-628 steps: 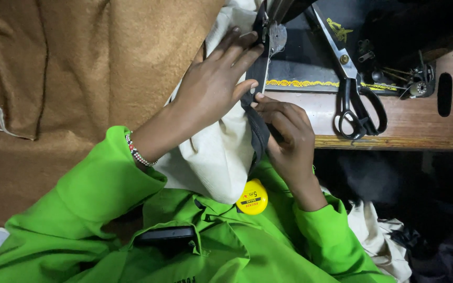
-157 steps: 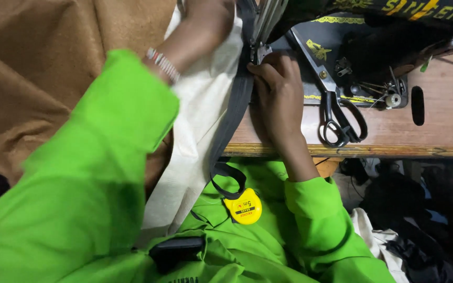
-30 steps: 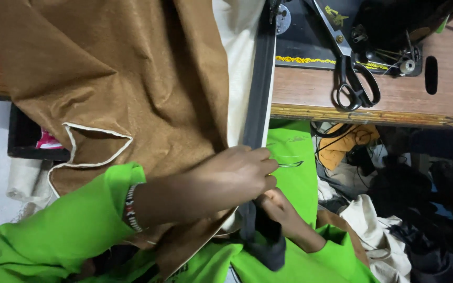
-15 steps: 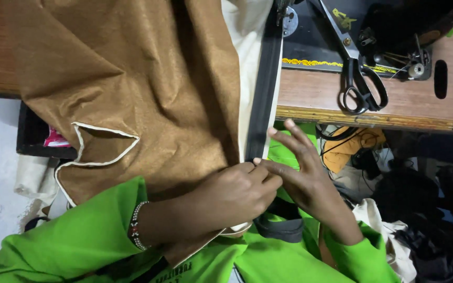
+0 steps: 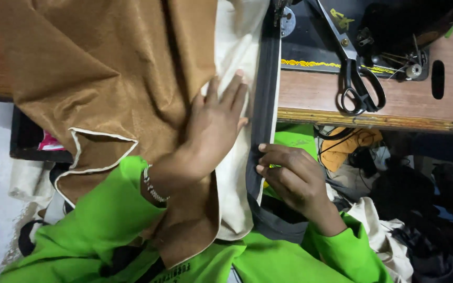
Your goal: Sewing a black zipper onto the edge of a brown fabric piece using a sewing machine
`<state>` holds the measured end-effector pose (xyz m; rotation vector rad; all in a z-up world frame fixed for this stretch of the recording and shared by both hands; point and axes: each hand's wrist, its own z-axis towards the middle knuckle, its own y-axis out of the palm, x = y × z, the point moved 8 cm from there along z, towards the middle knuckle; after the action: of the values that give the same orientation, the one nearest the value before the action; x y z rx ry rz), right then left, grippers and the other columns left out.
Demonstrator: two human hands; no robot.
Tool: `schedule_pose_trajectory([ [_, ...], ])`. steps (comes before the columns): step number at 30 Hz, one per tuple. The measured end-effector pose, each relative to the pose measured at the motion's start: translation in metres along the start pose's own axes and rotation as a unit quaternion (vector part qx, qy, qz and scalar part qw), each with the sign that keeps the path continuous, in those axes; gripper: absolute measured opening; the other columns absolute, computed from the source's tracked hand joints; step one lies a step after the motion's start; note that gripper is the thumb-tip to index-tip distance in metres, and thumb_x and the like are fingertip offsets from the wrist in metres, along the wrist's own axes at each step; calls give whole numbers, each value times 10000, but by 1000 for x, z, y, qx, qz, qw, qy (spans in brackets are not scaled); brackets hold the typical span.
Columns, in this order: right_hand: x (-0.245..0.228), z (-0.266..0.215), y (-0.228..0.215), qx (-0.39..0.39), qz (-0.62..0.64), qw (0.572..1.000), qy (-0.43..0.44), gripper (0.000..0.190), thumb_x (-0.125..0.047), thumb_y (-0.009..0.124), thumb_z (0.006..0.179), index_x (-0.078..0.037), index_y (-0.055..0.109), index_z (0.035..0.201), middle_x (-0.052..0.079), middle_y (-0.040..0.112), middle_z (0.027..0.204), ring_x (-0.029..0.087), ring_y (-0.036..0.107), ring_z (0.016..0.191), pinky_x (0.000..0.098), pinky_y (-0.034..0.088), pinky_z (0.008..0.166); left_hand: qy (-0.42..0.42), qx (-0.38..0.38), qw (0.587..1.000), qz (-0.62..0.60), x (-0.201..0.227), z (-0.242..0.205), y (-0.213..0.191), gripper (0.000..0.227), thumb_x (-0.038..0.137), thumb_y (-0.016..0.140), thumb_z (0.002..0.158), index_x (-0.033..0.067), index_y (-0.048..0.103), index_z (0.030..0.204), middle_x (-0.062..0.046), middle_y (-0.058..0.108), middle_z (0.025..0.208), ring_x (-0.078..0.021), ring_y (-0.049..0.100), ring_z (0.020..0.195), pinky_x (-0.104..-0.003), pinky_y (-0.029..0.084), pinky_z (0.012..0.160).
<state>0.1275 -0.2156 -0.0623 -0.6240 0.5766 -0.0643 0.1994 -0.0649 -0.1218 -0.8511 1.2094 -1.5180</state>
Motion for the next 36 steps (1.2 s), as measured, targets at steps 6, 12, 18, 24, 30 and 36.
schedule_pose_trajectory([
  [6, -3, -4, 3, 9, -20, 1000, -5, 42, -38, 762, 989, -38, 793, 960, 119, 821, 1067, 380, 818, 1026, 467, 638, 858, -45, -133, 990, -12, -36, 3, 17, 615, 451, 540, 1100, 193, 489, 1656, -9, 431, 1736, -498, 464, 1448, -641, 493, 939],
  [12, 22, -35, 32, -28, -2, 995, 93, 76, -60, 709, 1023, -12, 764, 1044, 148, 784, 1085, 441, 769, 1106, 550, 610, 853, -43, -145, 987, -51, -38, 2, 15, 600, 412, 555, 1099, 193, 472, 1651, -12, 406, 1737, -519, 404, 1495, -684, 461, 974],
  [18, 37, -38, 49, -44, 57, 985, 154, 168, -103, 630, 1083, 35, 725, 1084, 160, 743, 1106, 369, 714, 1234, 452, 586, 1031, 56, 86, 981, -163, -43, 47, -2, 266, 255, 750, 1047, 49, 636, 1171, -135, 622, 1281, -397, 591, 1326, -584, 512, 1040],
  [24, 47, -41, 47, -15, 66, 979, 192, 128, -68, 659, 1061, 31, 741, 1072, 170, 756, 1120, 353, 723, 1233, 434, 592, 1050, 126, -10, 975, -183, -47, 76, 43, 714, 511, 671, 1144, 250, 362, 1733, -86, 285, 1805, -359, 159, 1673, -707, 138, 1292],
  [30, 53, -39, 50, -5, 66, 980, 189, 86, -21, 676, 1045, 28, 745, 1061, 173, 759, 1113, 353, 733, 1209, 419, 587, 1009, 127, 17, 973, -193, -54, 78, 49, 639, 545, 628, 1144, 274, 439, 1691, -160, 431, 1716, -354, 199, 1647, -697, 125, 1279],
  [36, 52, -38, 44, 13, 60, 981, 185, 242, -194, 612, 1087, 13, 732, 1051, 165, 759, 1136, 353, 727, 1219, 456, 573, 1018, 129, 2, 972, -197, -56, 85, 46, 643, 514, 651, 1149, 258, 441, 1701, -107, 337, 1772, -359, 149, 1655, -730, 129, 1271],
])
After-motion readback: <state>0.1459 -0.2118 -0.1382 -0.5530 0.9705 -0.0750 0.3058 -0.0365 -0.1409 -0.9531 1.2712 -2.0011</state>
